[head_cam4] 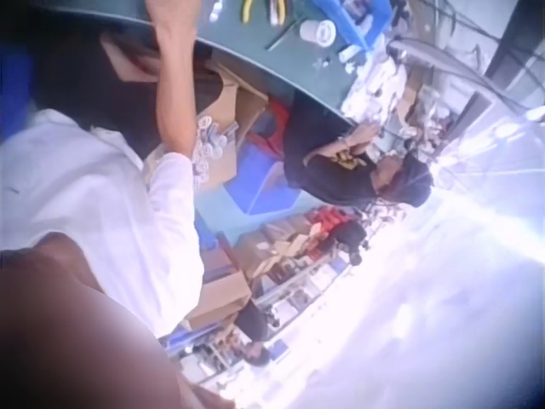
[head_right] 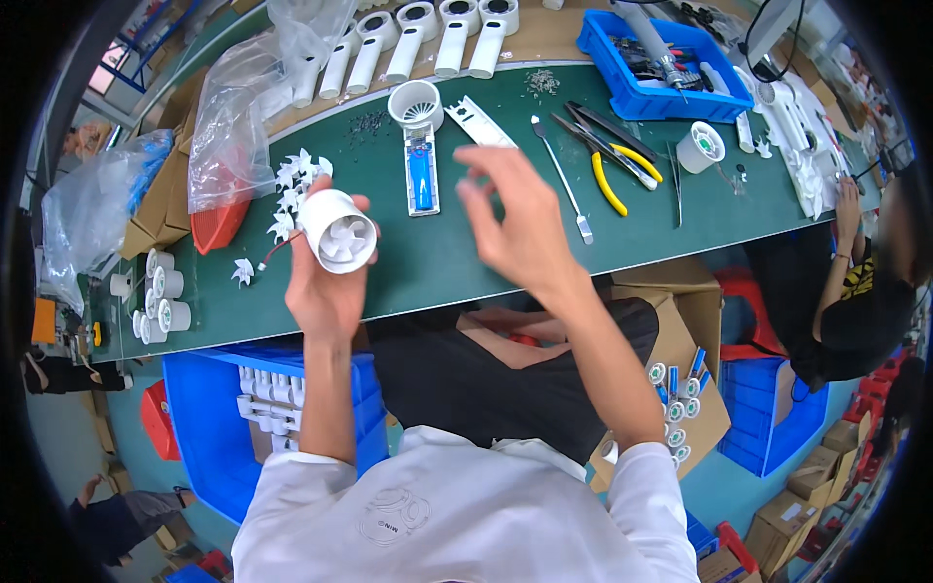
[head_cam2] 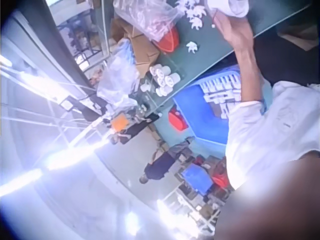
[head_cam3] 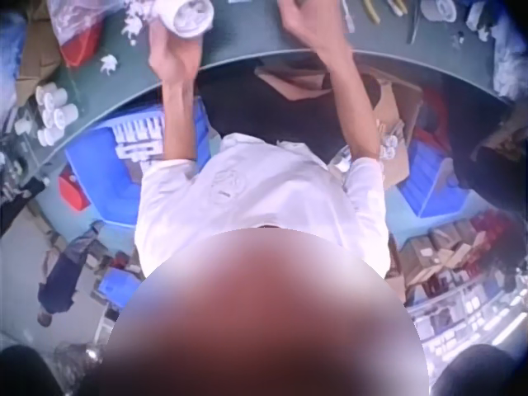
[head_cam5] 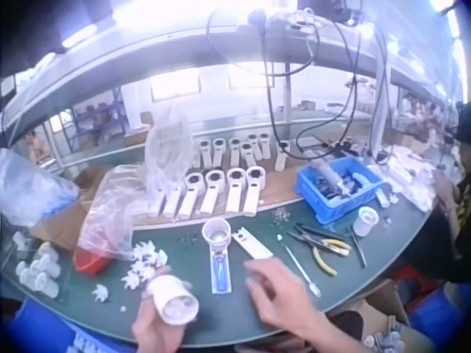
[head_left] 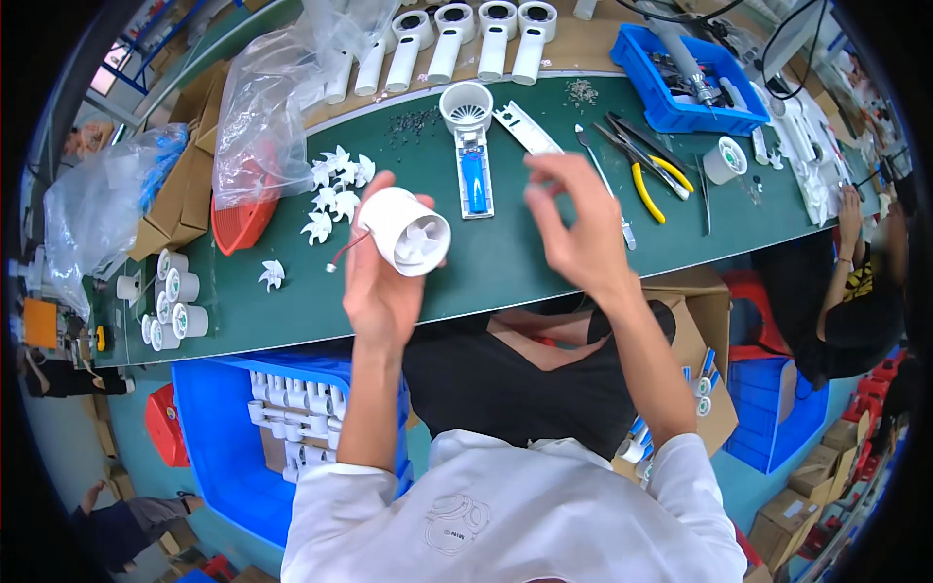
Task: The person assembles handheld electric fans by installing electric motors, fan blades, and fan housing components. The person uses tweezers and pliers to manipulate the small parts.
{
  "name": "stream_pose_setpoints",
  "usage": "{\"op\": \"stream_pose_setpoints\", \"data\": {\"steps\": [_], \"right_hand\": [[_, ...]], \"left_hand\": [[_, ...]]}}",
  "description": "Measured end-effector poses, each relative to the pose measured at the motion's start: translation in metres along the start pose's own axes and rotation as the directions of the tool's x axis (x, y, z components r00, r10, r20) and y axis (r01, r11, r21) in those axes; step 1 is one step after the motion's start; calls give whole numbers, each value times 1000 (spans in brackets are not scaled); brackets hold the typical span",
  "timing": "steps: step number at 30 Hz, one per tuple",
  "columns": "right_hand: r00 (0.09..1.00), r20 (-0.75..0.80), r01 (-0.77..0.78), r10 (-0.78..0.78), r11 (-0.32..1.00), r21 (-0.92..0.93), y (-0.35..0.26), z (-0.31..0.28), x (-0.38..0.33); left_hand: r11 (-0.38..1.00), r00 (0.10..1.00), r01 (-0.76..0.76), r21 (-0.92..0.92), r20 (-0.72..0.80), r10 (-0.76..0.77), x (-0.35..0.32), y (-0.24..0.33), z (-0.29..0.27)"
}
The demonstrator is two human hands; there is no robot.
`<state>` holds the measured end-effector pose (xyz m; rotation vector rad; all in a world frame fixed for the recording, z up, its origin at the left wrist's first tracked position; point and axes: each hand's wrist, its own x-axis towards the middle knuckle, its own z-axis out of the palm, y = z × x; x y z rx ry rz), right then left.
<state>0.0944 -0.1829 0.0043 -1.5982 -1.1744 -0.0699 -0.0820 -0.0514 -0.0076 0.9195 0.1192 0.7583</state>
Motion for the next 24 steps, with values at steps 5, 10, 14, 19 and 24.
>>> {"op": "stream_pose_setpoints", "data": {"steps": [5,10,14,19,24], "right_hand": [[998,-58,-9,21,979,205,-26,-11,-45],[968,-241,-104,68,985,-140,-1,-34,-63],[949,-297,-241,108,855,-459,18,-51,-43],[974,-89,-211,206,707,-675,44,-40,-15],[923,97,-132,373,543,-829,41,-36,0]], "left_hand": [[965,977,196,-174,-44,-207,-15,-32,39],[945,1000,-26,326,16,23,-11,-46,45],[791,995,-20,612,93,-47,-11,-50,52],[600,980,-95,795,182,-86,-5,-56,48],[631,990,-80,772,136,-42,-9,-57,46]]}}
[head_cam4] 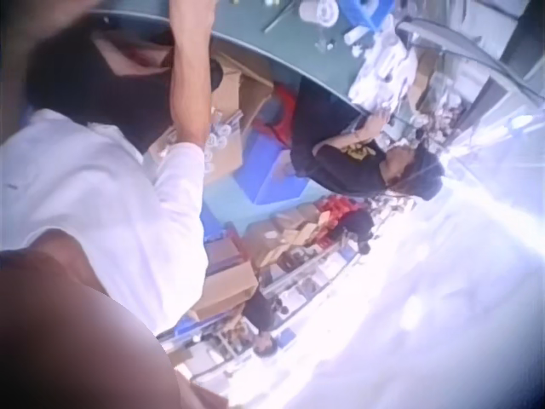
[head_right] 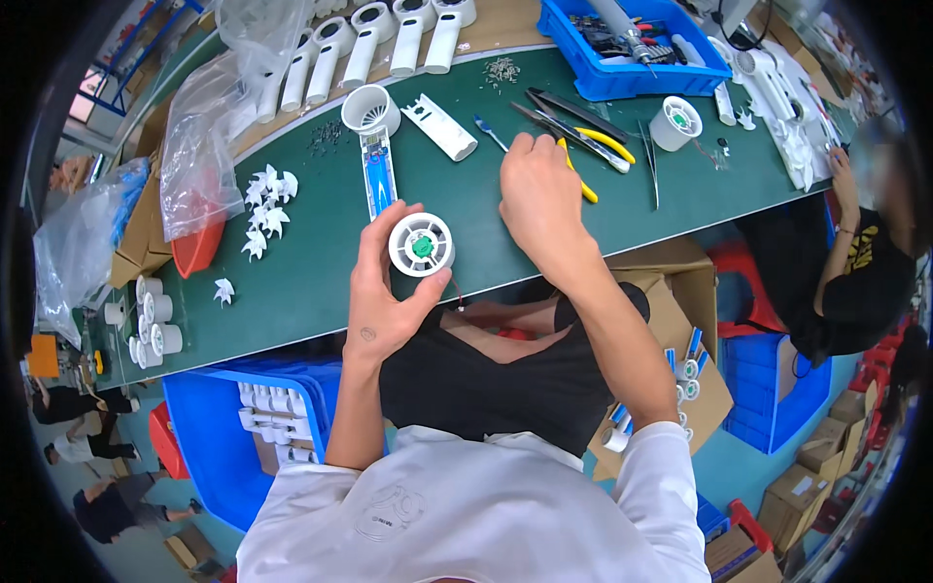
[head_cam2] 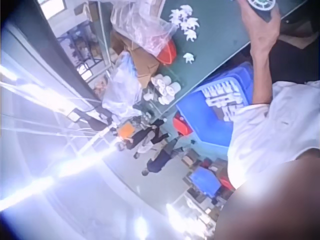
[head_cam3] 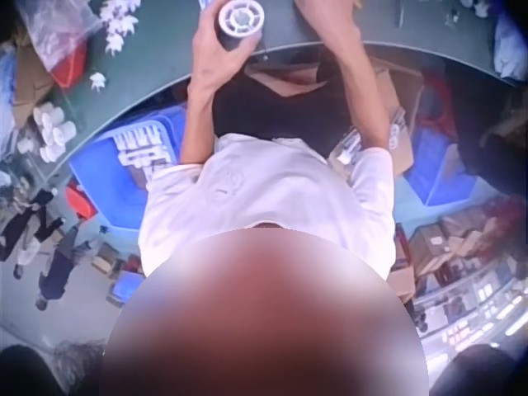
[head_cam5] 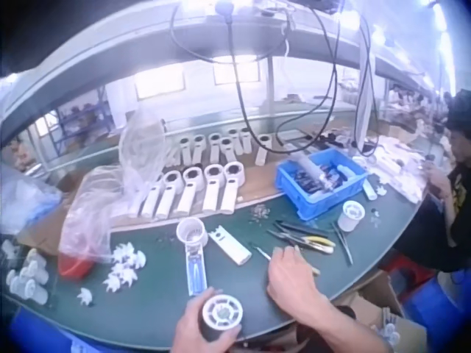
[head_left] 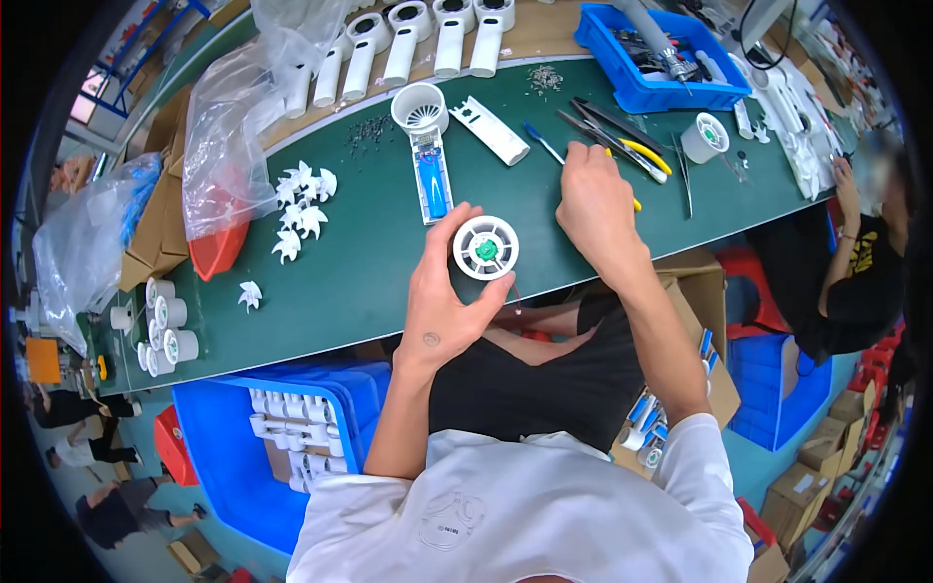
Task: The person assembles handheld electric fans by installing electric motors, fan blades, and fan housing components. The person uses tweezers and pliers to manipulate the small parts.
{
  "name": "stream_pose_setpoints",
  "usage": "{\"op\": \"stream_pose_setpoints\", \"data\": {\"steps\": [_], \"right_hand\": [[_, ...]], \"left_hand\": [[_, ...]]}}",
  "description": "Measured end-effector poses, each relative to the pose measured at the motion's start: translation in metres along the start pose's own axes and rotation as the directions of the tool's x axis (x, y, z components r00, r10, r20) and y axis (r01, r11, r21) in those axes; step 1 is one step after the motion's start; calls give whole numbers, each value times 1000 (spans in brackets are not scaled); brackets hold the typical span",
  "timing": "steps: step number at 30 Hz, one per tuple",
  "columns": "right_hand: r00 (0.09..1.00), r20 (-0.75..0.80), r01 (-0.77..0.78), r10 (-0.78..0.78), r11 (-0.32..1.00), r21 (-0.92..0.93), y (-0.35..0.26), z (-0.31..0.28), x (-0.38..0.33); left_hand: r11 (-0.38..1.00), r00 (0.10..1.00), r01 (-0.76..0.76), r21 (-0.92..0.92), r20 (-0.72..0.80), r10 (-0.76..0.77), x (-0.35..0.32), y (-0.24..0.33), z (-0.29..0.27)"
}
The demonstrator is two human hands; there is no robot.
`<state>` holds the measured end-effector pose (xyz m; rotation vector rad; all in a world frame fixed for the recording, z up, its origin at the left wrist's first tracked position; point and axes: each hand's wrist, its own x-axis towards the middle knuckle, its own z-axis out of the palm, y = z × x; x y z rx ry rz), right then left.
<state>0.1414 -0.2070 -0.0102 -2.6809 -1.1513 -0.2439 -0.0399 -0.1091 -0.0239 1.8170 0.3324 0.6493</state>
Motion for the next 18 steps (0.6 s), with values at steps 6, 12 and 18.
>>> {"op": "stream_pose_setpoints", "data": {"steps": [6,12,18], "right_hand": [[998,23,5,-57,458,889,22,-33,-17],[986,-67,-7,-151,-441,898,13,-39,-57],[969,-224,117,-104,-607,786,-9,-38,-77]], "left_hand": [[1000,1000,-3,-9,16,3,2,1,-1],[990,988,-141,17,58,140,2,-7,-8],[993,992,-112,47,69,109,-1,-7,-3]]}}
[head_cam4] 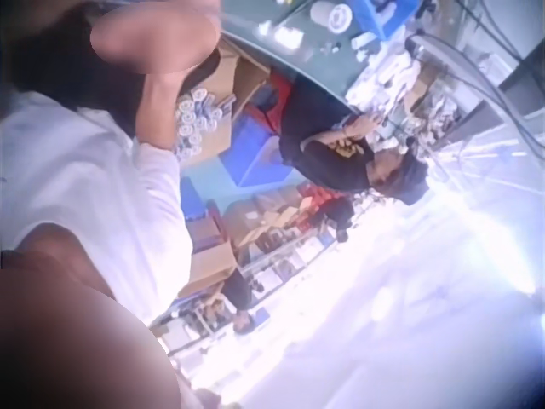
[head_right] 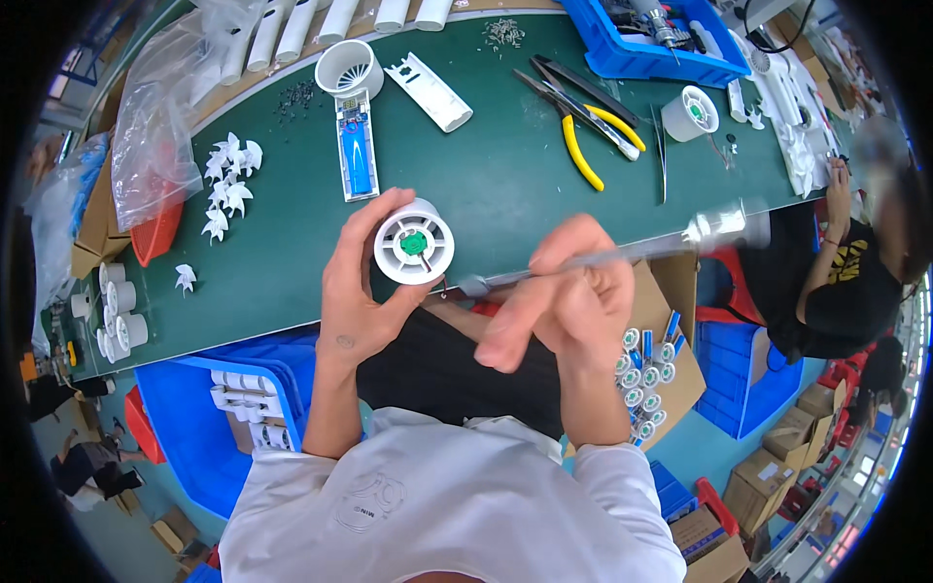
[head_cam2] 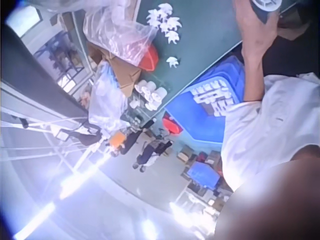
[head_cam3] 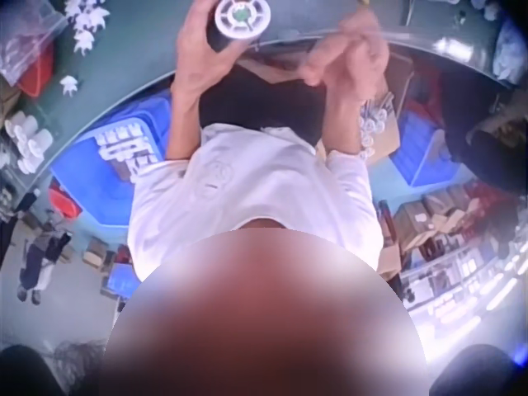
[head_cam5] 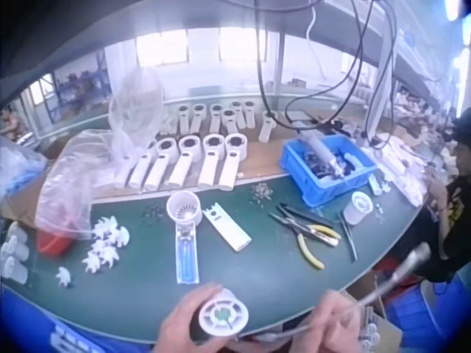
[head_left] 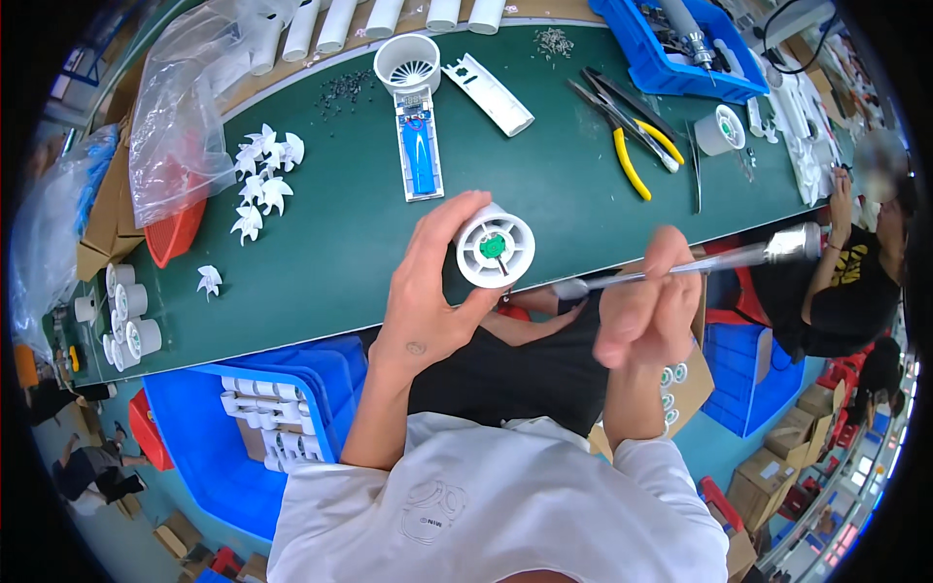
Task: The person assembles handheld electric fans by installing electric motors, fan blades, and fan housing components. The person uses tweezers and pliers to manipulate the small parts.
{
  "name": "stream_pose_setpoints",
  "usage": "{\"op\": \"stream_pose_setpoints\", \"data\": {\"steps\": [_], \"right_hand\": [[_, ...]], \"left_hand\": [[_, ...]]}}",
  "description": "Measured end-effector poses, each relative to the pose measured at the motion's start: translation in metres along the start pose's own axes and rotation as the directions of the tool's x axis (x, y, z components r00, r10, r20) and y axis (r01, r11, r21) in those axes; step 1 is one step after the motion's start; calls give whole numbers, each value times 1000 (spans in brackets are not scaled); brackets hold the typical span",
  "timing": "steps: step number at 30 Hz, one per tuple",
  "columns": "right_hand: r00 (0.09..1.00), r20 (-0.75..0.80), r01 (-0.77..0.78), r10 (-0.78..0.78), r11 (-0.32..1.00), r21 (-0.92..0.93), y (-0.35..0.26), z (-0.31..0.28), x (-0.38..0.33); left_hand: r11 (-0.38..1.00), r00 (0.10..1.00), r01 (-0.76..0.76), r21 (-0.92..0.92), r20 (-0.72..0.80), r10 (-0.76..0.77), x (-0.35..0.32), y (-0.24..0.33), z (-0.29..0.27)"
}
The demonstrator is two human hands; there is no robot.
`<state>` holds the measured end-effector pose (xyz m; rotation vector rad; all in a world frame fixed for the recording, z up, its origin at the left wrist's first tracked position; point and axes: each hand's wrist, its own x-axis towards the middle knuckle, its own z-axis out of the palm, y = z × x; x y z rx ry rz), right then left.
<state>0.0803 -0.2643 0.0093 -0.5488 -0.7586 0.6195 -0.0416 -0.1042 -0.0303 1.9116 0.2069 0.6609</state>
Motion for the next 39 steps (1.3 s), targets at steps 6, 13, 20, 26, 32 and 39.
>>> {"op": "stream_pose_setpoints", "data": {"steps": [6,13,20,26,32,39], "right_hand": [[956,34,257,-291,776,-577,22,0,-9],[897,167,396,-409,578,-714,31,-8,-2],[865,40,364,-501,571,-736,39,-7,-6],[914,277,360,-296,279,-890,33,-13,-4],[935,251,311,-252,237,-920,40,-11,7],[914,286,359,-287,243,-901,50,-10,12]], "left_hand": [[991,998,-62,122,20,60,4,4,-4],[994,999,-44,98,30,42,4,6,-4],[995,998,-58,85,32,55,4,7,-3],[989,993,-115,90,28,113,3,4,-3],[982,987,-161,102,38,158,3,3,-1],[991,995,-100,89,26,98,3,4,-1]]}}
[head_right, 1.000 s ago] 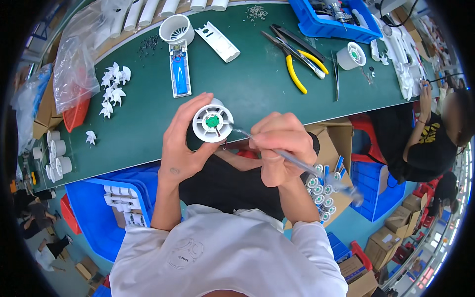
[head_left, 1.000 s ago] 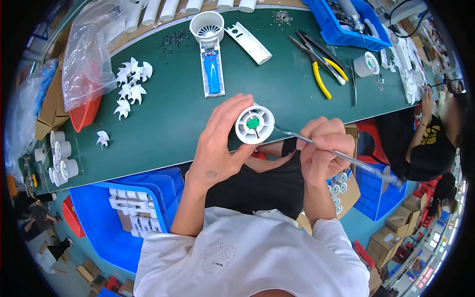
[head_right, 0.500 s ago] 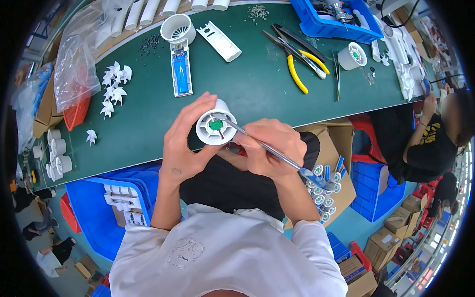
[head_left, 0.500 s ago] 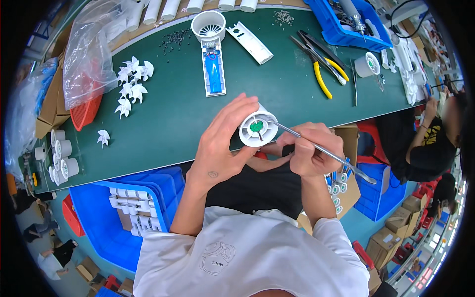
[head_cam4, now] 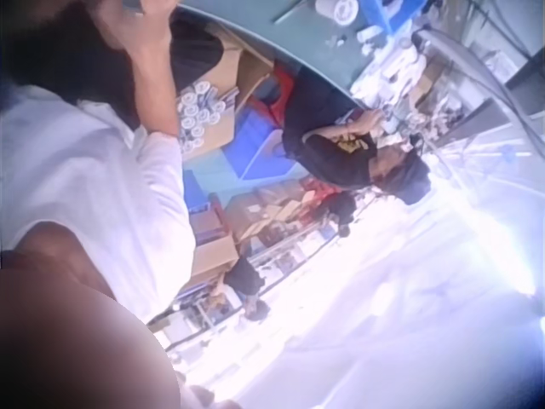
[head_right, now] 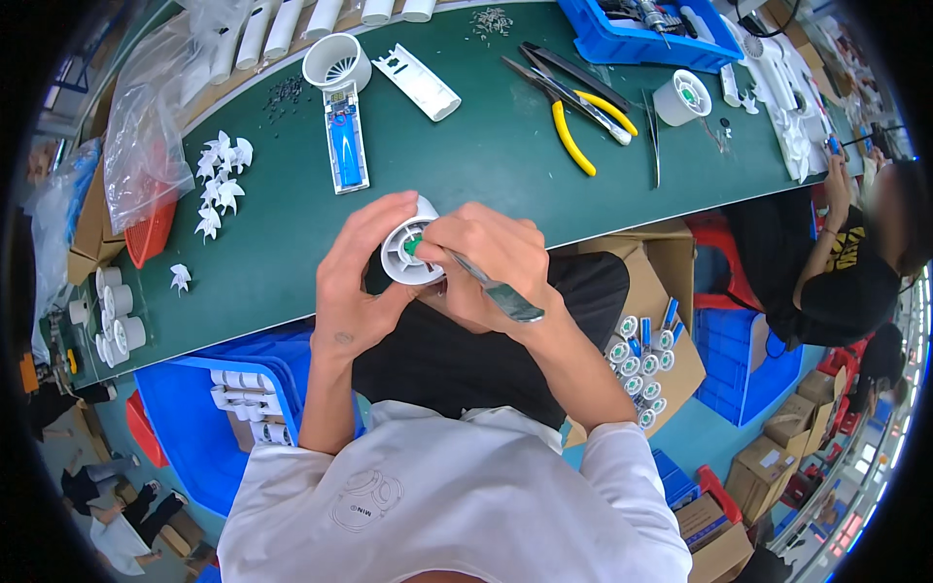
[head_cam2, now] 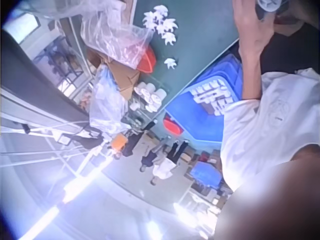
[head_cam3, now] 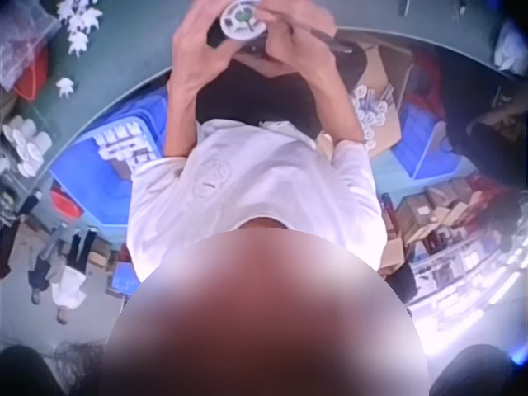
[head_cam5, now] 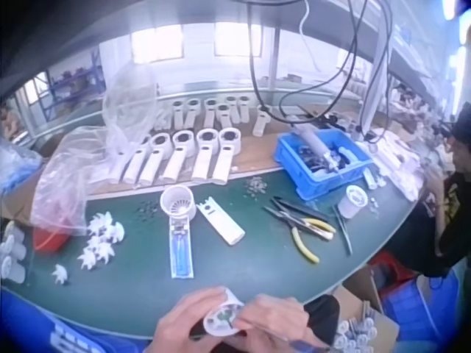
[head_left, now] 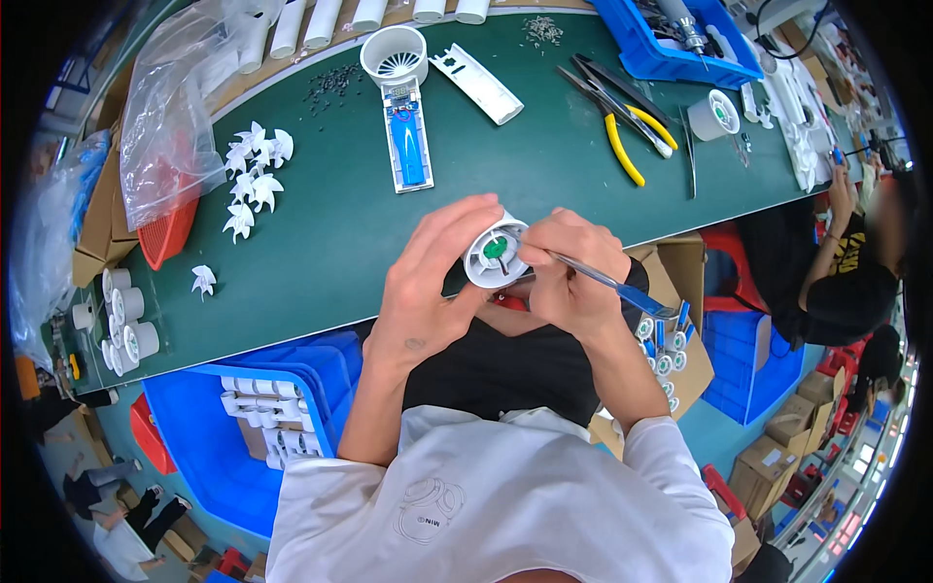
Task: The person assembles handheld electric fans by installing electric motors, fan blades, and fan housing components. The person uses tweezers and pliers to manipulate the small parts.
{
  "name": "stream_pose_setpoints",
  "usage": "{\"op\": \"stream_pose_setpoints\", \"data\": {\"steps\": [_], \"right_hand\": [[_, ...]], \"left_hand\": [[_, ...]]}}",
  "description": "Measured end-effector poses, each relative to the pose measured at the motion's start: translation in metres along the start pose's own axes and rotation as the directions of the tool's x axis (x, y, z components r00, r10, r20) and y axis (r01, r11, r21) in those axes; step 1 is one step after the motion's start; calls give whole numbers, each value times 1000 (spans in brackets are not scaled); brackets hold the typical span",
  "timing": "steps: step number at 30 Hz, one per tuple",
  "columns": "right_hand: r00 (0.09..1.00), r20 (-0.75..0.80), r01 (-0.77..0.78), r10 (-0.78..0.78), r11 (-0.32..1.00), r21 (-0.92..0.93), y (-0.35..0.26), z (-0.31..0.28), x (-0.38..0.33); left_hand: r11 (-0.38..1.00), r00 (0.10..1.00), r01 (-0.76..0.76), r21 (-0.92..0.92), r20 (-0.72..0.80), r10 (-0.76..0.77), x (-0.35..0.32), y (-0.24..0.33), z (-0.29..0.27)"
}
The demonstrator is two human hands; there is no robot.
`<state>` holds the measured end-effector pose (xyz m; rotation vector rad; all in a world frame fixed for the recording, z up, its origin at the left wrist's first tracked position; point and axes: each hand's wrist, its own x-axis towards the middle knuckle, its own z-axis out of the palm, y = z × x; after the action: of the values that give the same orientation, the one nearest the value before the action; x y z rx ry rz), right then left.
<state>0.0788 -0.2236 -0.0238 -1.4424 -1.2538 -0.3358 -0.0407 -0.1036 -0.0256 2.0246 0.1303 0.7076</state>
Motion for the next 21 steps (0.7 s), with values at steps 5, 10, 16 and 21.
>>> {"op": "stream_pose_setpoints", "data": {"steps": [5,10,16,21], "right_hand": [[998,45,32,-34,999,42,3,-1,2],[998,29,57,-57,998,-7,-2,-5,7],[936,-350,56,31,970,235,-23,-28,22],[884,16,-445,466,854,-270,8,-50,42]], "left_hand": [[999,999,-38,32,-19,38,-2,-1,2],[996,1000,-27,80,-8,28,5,0,2],[1000,964,17,-23,-264,-22,-2,1,4],[953,862,131,-272,-444,-245,-13,3,-16]]}}
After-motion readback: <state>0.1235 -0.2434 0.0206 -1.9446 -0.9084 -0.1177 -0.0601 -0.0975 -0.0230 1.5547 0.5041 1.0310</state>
